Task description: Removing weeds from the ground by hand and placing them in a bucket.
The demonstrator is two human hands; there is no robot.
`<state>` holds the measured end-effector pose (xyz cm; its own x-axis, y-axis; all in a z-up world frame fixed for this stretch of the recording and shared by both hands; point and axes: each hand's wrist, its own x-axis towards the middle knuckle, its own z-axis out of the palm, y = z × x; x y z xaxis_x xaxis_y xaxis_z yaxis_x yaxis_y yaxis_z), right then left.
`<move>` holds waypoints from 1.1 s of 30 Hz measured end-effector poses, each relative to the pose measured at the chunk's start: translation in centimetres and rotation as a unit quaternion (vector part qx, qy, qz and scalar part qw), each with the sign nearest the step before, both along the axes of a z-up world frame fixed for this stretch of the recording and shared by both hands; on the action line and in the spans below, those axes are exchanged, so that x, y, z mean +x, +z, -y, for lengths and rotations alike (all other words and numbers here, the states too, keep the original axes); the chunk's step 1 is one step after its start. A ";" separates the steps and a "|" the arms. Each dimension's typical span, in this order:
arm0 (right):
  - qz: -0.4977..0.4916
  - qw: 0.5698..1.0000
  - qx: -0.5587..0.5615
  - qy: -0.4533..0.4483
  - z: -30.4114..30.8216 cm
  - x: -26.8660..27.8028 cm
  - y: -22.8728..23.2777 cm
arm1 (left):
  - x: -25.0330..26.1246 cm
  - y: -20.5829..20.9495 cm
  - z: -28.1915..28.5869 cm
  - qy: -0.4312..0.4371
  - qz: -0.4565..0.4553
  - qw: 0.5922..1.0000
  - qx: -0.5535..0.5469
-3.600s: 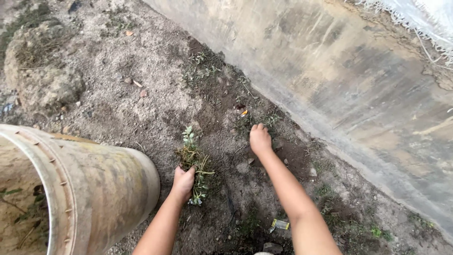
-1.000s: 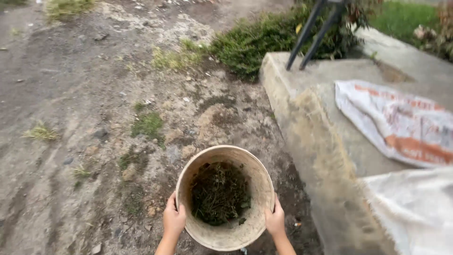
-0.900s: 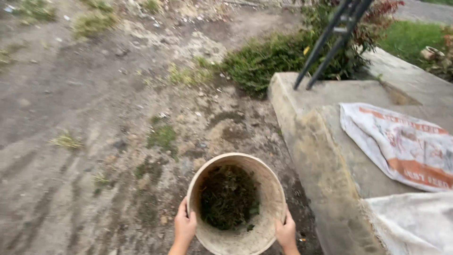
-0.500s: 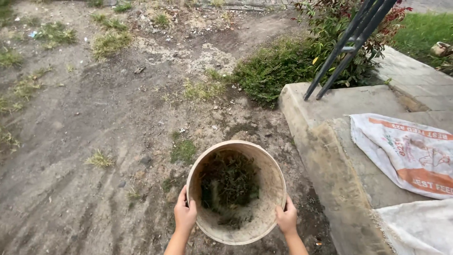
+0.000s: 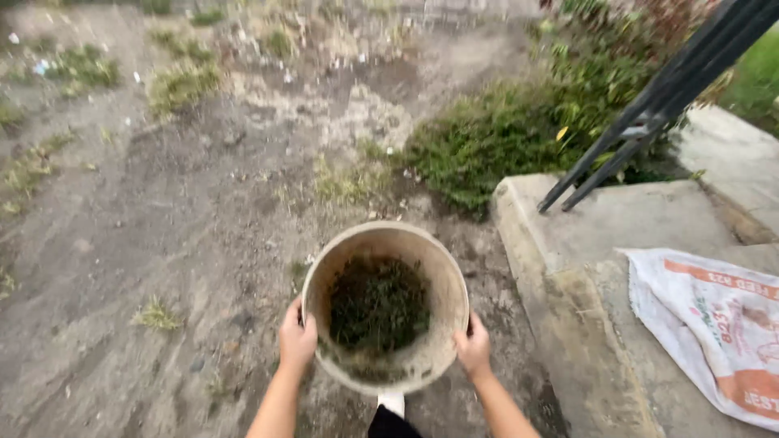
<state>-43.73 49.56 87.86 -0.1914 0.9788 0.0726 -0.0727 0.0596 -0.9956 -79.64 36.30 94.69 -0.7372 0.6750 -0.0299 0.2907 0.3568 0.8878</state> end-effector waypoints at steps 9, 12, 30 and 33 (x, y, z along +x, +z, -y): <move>-0.009 0.998 -0.068 0.002 -24.3 -16.9 5.0 | -15.8 4.5 -23.4 0.019 0.017 0.998 0.057; -0.015 0.997 -0.074 0.000 -30.9 -23.3 3.9 | -22.7 3.0 -30.9 -0.004 0.003 0.998 0.057; -0.078 0.985 -0.138 -0.061 -70.8 -53.7 -8.7 | -54.5 -8.3 -75.4 -0.055 -0.030 0.998 0.014; -0.037 0.985 -0.160 -0.053 -79.7 -60.2 -10.2 | -60.8 -10.2 -83.0 -0.052 -0.034 0.998 0.025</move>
<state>-103.92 129.25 77.66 -0.0918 0.9680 -0.2336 -0.1558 -0.2456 -0.9568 -140.48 119.31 84.45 -0.6629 0.7468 0.0536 0.3835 0.2771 0.8810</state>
